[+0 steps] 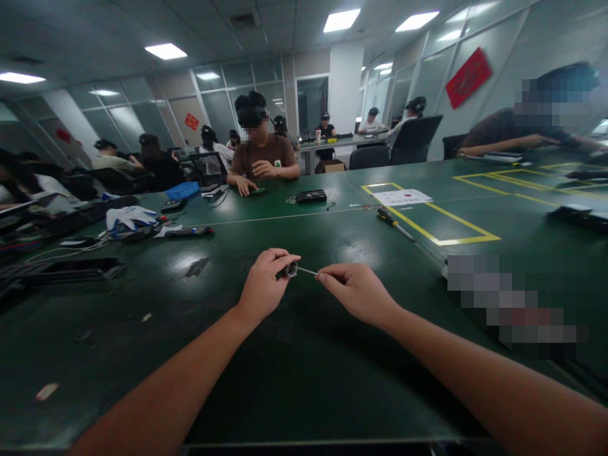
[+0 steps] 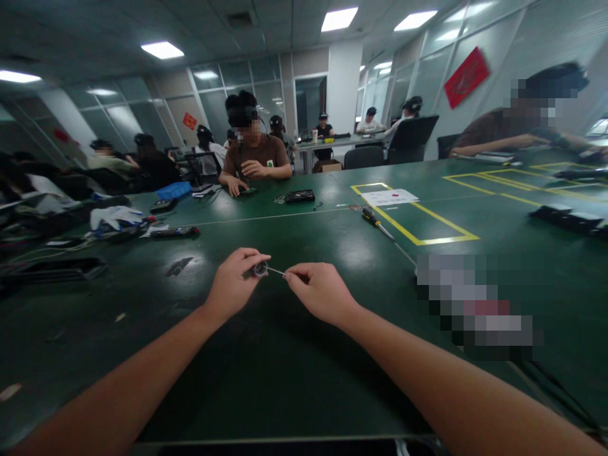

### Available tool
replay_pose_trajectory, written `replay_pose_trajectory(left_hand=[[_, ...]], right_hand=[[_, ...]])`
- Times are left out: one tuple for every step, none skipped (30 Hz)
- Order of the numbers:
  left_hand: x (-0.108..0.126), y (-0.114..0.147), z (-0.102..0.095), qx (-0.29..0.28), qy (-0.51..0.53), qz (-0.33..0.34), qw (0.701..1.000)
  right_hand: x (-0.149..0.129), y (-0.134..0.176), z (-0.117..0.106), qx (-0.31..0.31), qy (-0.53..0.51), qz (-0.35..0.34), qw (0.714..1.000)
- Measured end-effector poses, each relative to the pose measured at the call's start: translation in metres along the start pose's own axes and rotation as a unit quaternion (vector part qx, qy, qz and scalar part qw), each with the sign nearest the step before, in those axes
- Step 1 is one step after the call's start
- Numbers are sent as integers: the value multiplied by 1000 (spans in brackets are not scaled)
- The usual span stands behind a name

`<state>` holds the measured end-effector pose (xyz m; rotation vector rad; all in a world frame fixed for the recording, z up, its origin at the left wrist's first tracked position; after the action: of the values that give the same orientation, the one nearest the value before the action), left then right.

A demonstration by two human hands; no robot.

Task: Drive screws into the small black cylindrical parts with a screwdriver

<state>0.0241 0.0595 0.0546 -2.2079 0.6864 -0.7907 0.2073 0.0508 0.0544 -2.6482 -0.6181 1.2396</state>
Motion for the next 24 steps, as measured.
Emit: replay_pose_trajectory(left_hand=[[0,0,0,0,2,-1,1000],[0,0,0,0,4,-1,1000],[0,0,1,0,4,0,1000],[0,1,1,0,4,1,1000],[1,1,1,-2,4,2,1000],[1,1,1,-3,5,3,1000],[2,1,2,-4,6,4,1000],[2,1,2,-5,6,6,1000],[3,1,2,-6,6,7,1000],[3,1,2,-8,5,9,1000],[4,1,3,-9,4,12,1000],[5,1,3,-11,3,15,1000],[5,1,3,-12,2,18,1000],[6,1,3,-13,2,20,1000],[6,1,3,-14,3,22,1000],[6,1,3,-17,3,23,1000],[6,1,3,-20,3,22,1000],[6,1,4,-24,4,20,999],[6,1,4,-27,6,18,999],[5,1,4,-29,8,14,999],[4,1,4,-29,11,10,999],[3,0,4,-28,13,4,1000],[1,0,3,-25,13,-1,1000],[0,0,3,-23,14,-6,1000]], right_hand=[[-1,1,0,2,4,-3,1000],[-2,2,1,3,6,-7,1000],[-3,2,2,2,9,-10,1000],[-4,3,2,2,11,-13,1000],[-5,3,2,1,15,-15,1000],[-5,3,2,1,18,-16,1000],[-5,3,2,1,20,-16,1000],[-5,3,2,2,22,-17,1000],[-5,3,2,2,22,-19,1000],[-5,3,2,3,23,-20,1000],[-6,3,2,3,24,-21,999],[-6,3,3,3,25,-22,999],[-6,3,3,3,25,-22,999],[-6,4,4,3,25,-20,999],[-6,4,4,5,24,-16,1000],[-5,4,4,11,23,-11,1000],[-4,5,3,20,20,-3,1000],[-3,5,2,30,14,5,999],[-2,5,1,37,0,11,999],[-1,5,1,38,-22,15,999],[0,5,2,33,-51,16,998],[-1,5,3,22,-87,13,996],[-1,5,4,8,-126,8,992],[-2,4,5,-5,-166,4,986]])
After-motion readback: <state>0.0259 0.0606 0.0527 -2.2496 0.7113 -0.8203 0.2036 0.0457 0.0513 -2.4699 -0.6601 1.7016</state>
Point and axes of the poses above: each hand's wrist, its own y-axis away from the middle knuckle, its own z-axis out of the palm, x = y × z, the point moved 7 cm from there along -y, towards the middle knuckle, and after that the axes turned 3 degrees about x, right-handed, at the moved point
